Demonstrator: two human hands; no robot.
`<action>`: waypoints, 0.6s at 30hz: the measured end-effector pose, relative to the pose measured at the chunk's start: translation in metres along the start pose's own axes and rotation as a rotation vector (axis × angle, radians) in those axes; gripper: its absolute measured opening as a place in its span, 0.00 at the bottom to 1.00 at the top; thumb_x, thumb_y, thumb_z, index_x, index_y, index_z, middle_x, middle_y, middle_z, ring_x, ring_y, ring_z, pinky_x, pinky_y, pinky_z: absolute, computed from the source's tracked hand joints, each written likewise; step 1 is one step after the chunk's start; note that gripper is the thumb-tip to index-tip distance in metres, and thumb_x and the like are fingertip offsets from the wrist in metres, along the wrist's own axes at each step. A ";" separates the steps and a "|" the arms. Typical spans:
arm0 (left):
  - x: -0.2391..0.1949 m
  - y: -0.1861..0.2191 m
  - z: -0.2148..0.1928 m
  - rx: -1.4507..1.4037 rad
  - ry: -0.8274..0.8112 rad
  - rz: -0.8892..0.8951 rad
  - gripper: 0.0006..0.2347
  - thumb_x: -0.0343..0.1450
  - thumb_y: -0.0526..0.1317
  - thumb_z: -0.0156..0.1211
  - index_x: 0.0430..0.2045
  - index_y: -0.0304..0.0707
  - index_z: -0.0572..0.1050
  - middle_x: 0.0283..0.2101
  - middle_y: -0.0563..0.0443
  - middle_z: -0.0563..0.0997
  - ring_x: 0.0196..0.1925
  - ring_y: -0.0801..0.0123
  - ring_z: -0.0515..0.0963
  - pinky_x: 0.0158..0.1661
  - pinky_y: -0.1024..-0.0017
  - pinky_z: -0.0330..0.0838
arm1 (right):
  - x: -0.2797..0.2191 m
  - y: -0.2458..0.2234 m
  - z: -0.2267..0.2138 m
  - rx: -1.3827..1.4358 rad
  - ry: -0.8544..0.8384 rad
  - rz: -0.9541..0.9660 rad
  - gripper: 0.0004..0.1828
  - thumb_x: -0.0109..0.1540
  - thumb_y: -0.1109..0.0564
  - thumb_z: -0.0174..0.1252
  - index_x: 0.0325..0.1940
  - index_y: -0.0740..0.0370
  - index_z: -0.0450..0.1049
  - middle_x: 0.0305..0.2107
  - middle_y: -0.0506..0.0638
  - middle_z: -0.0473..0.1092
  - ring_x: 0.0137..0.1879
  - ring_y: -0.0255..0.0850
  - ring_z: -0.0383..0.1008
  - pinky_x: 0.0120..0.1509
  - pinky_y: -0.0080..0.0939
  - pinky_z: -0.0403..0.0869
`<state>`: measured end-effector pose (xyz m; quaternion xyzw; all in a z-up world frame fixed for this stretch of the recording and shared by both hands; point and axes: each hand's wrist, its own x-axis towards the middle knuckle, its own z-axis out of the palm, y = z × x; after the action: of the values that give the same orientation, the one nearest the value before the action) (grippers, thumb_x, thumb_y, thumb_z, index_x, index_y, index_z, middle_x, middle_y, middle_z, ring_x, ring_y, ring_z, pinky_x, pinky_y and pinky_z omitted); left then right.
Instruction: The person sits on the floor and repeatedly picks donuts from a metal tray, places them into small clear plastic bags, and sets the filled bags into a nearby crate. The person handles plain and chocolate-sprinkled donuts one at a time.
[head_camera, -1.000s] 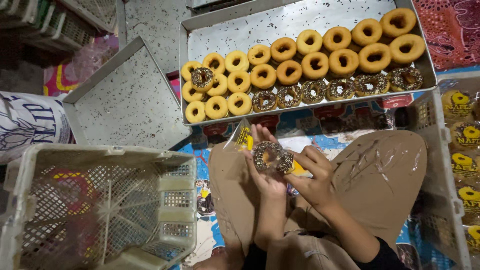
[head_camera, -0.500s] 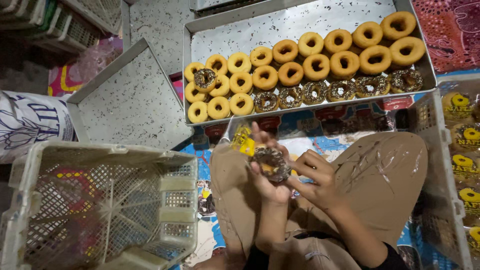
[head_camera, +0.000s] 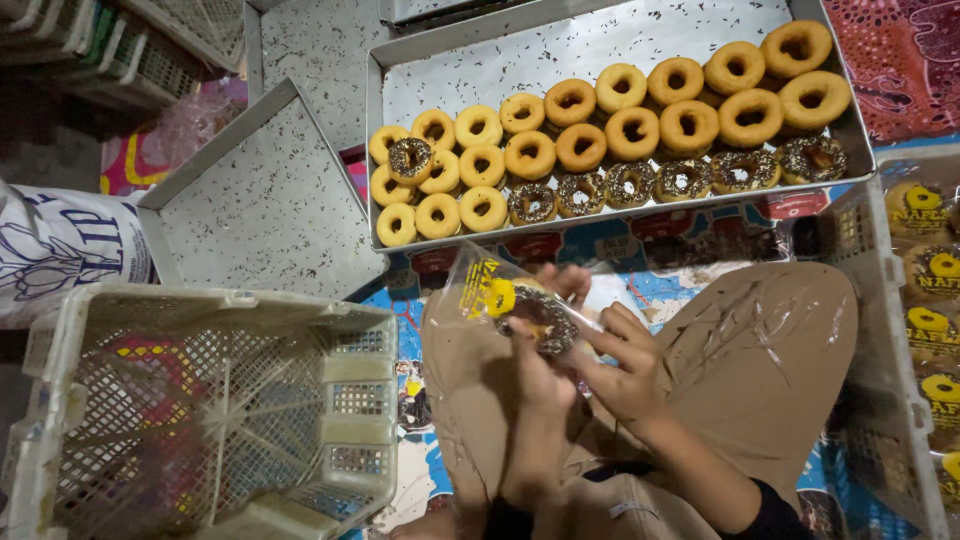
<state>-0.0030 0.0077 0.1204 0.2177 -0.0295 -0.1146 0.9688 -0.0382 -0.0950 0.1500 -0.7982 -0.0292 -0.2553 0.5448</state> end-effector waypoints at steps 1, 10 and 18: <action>-0.002 -0.004 0.003 -0.038 0.037 -0.032 0.43 0.66 0.66 0.62 0.69 0.34 0.55 0.63 0.35 0.71 0.73 0.48 0.65 0.70 0.50 0.59 | 0.001 -0.001 0.001 -0.024 -0.002 -0.043 0.19 0.48 0.64 0.68 0.43 0.68 0.80 0.22 0.52 0.62 0.30 0.44 0.63 0.35 0.42 0.62; 0.009 0.014 -0.006 0.203 0.084 0.055 0.35 0.73 0.53 0.63 0.71 0.34 0.56 0.67 0.37 0.67 0.71 0.52 0.65 0.72 0.56 0.57 | 0.023 -0.001 -0.009 -0.207 -0.108 -0.149 0.18 0.50 0.59 0.70 0.44 0.61 0.82 0.24 0.52 0.64 0.32 0.45 0.64 0.38 0.45 0.65; 0.004 -0.010 -0.043 -0.076 0.191 -0.024 0.28 0.74 0.48 0.56 0.69 0.37 0.59 0.69 0.43 0.69 0.71 0.57 0.67 0.69 0.60 0.63 | 0.032 -0.007 -0.022 -0.020 -0.286 -0.060 0.18 0.54 0.66 0.67 0.48 0.63 0.81 0.42 0.52 0.78 0.50 0.44 0.79 0.62 0.51 0.68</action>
<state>0.0029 0.0157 0.0776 0.1911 0.0700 -0.1061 0.9733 -0.0212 -0.1190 0.1758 -0.8307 -0.1277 -0.1555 0.5191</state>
